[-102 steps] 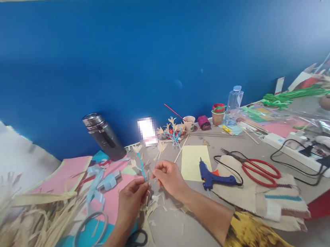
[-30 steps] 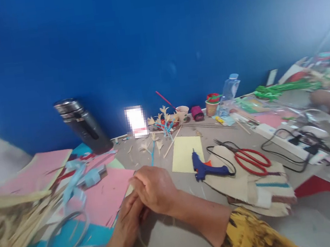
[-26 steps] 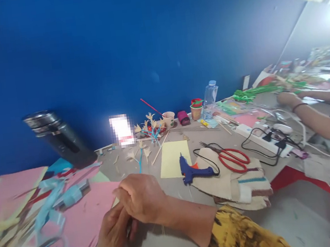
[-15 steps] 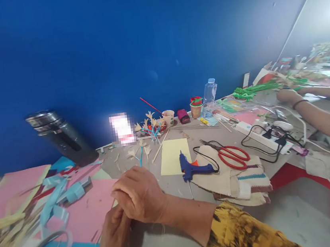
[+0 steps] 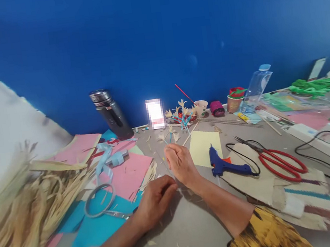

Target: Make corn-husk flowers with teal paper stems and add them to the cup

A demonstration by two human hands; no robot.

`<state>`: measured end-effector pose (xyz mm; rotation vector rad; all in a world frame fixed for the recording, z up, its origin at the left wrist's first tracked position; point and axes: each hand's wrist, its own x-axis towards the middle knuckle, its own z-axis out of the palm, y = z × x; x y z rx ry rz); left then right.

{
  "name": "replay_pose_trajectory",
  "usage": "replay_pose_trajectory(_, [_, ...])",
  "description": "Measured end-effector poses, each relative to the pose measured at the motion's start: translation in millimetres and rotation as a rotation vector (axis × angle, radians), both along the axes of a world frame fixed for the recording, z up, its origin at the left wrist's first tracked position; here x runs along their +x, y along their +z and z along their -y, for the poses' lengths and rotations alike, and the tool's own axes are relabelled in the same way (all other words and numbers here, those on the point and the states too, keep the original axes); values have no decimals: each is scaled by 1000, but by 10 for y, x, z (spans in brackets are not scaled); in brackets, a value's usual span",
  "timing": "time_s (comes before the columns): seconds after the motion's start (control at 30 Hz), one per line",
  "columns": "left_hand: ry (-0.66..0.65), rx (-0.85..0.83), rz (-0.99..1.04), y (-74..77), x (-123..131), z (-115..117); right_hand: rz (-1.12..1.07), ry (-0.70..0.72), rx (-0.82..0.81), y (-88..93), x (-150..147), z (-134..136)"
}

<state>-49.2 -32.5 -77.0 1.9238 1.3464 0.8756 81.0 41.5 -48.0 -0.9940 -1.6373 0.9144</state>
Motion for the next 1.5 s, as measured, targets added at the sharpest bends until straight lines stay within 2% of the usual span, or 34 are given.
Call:
replay_pose_trajectory(0.13, [-88,18,-78,22,7,26,35,60,-42,-127,-88,54])
replay_pose_trajectory(0.23, [-125,18,-132,93,18,45,20,132,-137,-225,-118,39])
replay_pose_trajectory(0.33, [-226,11,-194,271,32,170,79,197,-162,-296,-108,-8])
replay_pose_trajectory(0.43, [-374,94,-260,509,5,454,261,232,-31,-329,-90,-13])
replay_pose_trajectory(0.47, [-374,111,-269,567,-23,573,345,254,17,-328,-90,9])
replay_pose_trajectory(0.53, [-298,99,-247,601,-107,823,495,355,94,-306,-106,95])
replay_pose_trajectory(0.57, [-204,87,-230,570,-161,945,548,424,126,-288,-123,156])
replay_pose_trajectory(0.67, [199,63,-168,323,-339,1282,669,620,210,-233,-204,373])
replay_pose_trajectory(0.77, [443,29,-56,48,-496,1535,798,660,259,-229,-306,552])
replay_pose_trajectory(0.83, [574,-22,51,-42,-580,1631,866,629,254,-257,-367,619])
replay_pose_trajectory(0.9, [753,-133,281,-42,-659,1670,907,596,222,-284,-410,650])
replay_pose_trajectory(1.0, [953,-375,850,51,-780,1677,902,586,152,-284,-430,662])
replay_pose_trajectory(1.07, [982,-509,1155,112,-853,1685,858,599,100,-260,-416,662])
replay_pose_trajectory(1.13, [989,-583,1288,143,-908,1702,791,613,66,-237,-390,654])
replay_pose_trajectory(1.27, [904,-611,1268,140,-959,1680,611,678,-34,-244,-350,603])
replay_pose_trajectory(1.33, [843,-588,1221,140,-950,1611,457,745,-198,-267,-349,570])
replay_pose_trajectory(1.43, [789,-568,1175,157,-857,1458,134,851,-535,-284,-361,538])
replay_pose_trajectory(1.5, [780,-522,1149,168,-741,1350,4,895,-661,-266,-362,533])
